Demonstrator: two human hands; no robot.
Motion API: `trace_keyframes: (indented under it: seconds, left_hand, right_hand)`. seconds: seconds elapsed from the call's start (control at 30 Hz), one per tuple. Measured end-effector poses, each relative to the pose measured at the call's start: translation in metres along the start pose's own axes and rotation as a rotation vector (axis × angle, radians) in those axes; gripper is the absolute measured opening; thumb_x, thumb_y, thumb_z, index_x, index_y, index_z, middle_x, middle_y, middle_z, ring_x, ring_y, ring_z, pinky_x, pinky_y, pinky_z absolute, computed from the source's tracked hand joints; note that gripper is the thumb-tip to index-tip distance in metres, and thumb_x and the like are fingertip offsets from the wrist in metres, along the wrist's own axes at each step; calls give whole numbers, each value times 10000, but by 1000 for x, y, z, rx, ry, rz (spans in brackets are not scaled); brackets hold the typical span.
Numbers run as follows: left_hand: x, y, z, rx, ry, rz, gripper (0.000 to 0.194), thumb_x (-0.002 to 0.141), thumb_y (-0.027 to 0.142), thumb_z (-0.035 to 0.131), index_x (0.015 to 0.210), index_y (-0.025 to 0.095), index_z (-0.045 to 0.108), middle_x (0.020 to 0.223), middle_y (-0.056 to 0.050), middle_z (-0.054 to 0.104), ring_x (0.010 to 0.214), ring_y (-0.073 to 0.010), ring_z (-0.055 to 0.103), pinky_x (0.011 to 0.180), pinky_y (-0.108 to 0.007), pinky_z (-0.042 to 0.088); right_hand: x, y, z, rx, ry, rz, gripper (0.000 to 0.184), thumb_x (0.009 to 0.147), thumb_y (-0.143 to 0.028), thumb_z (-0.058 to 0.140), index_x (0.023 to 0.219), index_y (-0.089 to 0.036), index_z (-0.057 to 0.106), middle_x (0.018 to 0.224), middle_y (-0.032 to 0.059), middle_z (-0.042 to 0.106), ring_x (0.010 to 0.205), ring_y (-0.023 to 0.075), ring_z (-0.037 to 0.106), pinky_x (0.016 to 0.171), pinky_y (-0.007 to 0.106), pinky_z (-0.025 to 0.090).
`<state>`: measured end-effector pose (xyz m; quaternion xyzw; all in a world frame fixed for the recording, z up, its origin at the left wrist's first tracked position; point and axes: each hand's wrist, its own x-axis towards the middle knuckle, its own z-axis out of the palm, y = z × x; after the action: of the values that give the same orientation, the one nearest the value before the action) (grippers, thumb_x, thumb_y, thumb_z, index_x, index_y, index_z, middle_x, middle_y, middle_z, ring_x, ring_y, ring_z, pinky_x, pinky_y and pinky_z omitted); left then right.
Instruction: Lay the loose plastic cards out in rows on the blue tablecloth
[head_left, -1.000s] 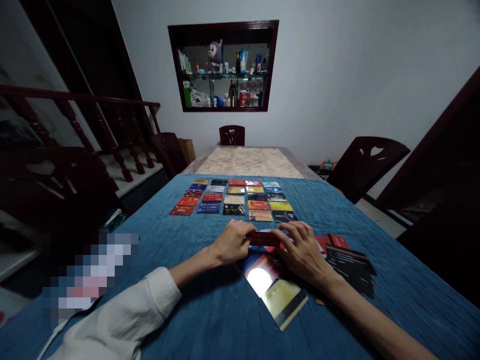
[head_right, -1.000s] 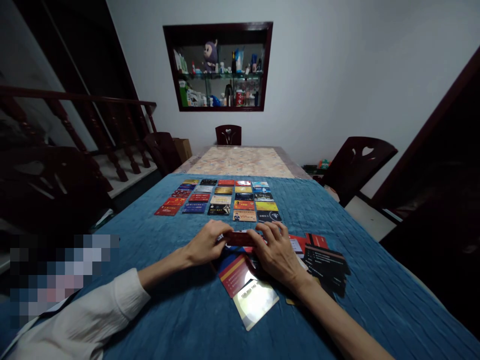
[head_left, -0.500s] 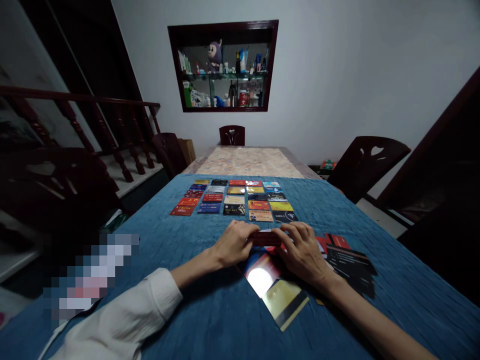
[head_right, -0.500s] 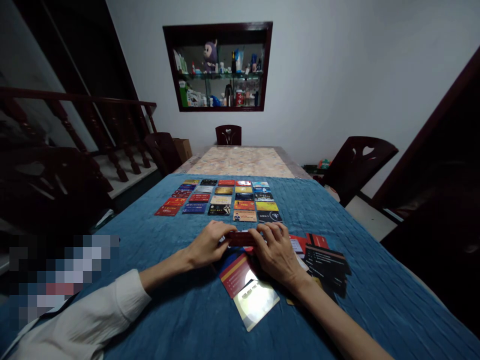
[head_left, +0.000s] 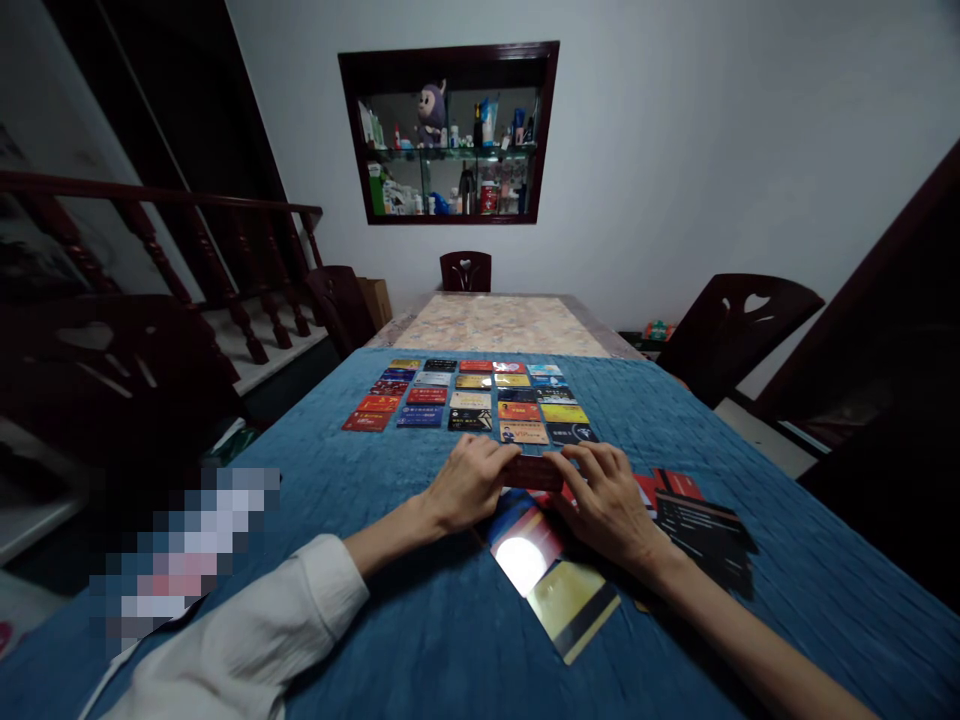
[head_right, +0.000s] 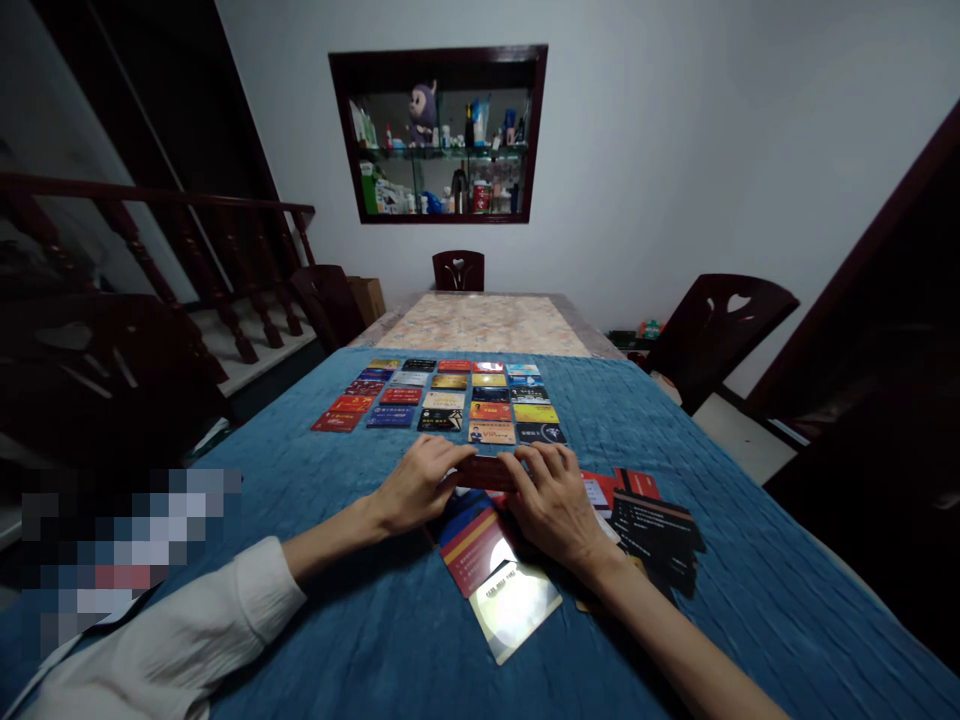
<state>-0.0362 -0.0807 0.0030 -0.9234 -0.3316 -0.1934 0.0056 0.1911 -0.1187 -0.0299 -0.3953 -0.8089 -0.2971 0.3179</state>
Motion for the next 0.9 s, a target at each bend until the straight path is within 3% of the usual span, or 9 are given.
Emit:
trace_keyframes:
  seconds: [0.2, 0.4, 0.9]
  left_hand:
    - [-1, 2, -2, 40, 27, 34, 350, 886, 172, 558, 1234, 143, 558, 1157, -133, 643, 1050, -269, 577, 896, -406, 434]
    - [-2, 1, 0, 85, 72, 43, 480, 868, 190, 575, 1337, 152, 483, 1290, -176, 549, 1149, -306, 531, 928, -462, 460]
    - [-1, -17, 0, 247, 56, 75, 433, 904, 180, 512, 1331, 109, 494, 1235, -185, 580, 1116, -310, 540, 935, -461, 429]
  right_hand:
    - [4, 0, -1, 4, -11, 1, 315, 920, -258, 530, 1198, -127, 596, 1083, 156, 623, 1024, 295, 484, 878, 457, 390]
    - [5, 2, 1, 18, -52, -2, 398, 882, -268, 587, 1260, -142, 588, 1100, 151, 619, 1049, 304, 483, 888, 455, 399]
    - [24, 5, 11, 49, -89, -44, 431, 860, -258, 582, 1273, -136, 565, 1053, 148, 628, 990, 297, 488, 811, 416, 421]
